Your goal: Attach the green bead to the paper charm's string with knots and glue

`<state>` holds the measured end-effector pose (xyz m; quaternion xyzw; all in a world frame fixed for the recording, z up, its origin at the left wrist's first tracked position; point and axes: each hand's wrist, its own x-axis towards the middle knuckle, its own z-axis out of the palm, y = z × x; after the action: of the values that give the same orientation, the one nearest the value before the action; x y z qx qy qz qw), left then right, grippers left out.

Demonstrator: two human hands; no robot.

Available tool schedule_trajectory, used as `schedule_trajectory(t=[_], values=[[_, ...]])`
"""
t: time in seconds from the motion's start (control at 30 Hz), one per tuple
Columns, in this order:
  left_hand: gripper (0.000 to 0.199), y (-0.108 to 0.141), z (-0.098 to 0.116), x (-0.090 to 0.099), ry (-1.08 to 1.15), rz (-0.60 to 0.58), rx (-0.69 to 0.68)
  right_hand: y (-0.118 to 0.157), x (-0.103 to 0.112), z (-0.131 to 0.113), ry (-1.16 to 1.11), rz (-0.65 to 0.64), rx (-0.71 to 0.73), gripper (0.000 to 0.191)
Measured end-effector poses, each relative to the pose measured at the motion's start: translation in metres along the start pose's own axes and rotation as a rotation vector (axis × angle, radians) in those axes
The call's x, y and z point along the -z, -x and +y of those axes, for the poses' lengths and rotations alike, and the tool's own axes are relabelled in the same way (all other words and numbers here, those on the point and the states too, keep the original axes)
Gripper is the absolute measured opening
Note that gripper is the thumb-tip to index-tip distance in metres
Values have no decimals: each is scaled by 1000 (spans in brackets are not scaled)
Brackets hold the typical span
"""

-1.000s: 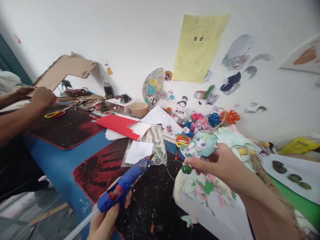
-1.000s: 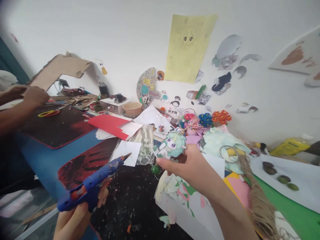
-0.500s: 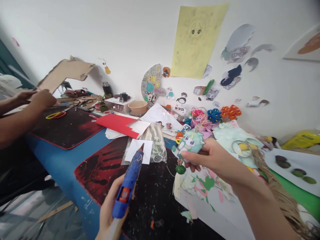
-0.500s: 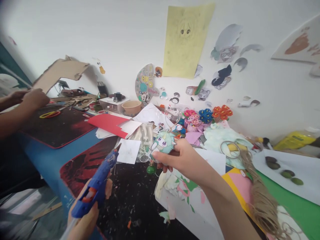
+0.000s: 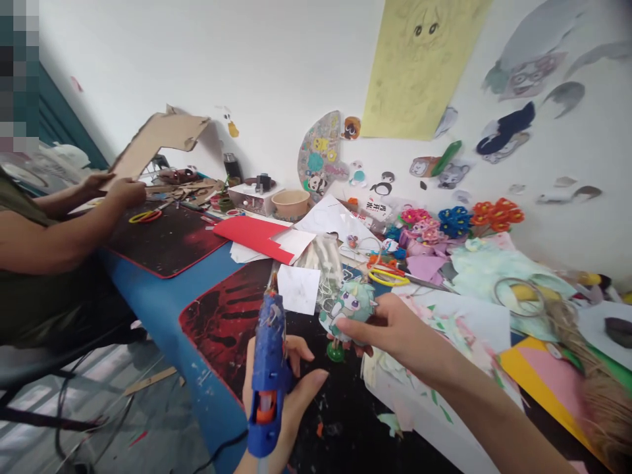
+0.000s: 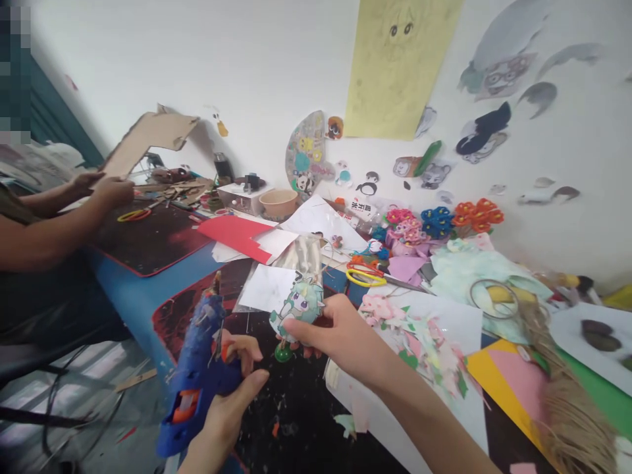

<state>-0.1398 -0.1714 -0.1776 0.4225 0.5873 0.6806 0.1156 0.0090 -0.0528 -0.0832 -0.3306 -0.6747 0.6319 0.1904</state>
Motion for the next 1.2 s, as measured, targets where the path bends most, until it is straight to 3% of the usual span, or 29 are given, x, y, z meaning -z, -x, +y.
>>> schedule_trajectory(t=[0.17, 0.3, 0.4, 0.67, 0.83, 0.93, 1.07, 1.2], values=[[30, 0, 13, 0, -27, -146, 104, 2, -12, 3, -34, 20, -27, 40], [30, 2, 19, -2, -15, -129, 177, 3, -15, 3, -41, 15, -11, 38], [28, 2, 17, -4, -20, -158, 160, 3, -14, 3, -42, 27, 11, 37], [26, 2, 20, -12, 17, -60, 148, -1, -6, 8, -14, -11, -7, 32], [28, 0, 23, -14, 43, 53, 122, -7, -2, 8, -90, -144, 121, 24], [28, -3, 18, -10, 26, 7, 97, -9, -1, 10, -109, -193, 237, 16], [27, -4, 11, -5, 27, -73, 130, -11, 1, 14, -97, -174, 230, 16], [32, -3, 8, -8, 93, -79, 122, -11, 1, 13, -122, -162, 226, 13]])
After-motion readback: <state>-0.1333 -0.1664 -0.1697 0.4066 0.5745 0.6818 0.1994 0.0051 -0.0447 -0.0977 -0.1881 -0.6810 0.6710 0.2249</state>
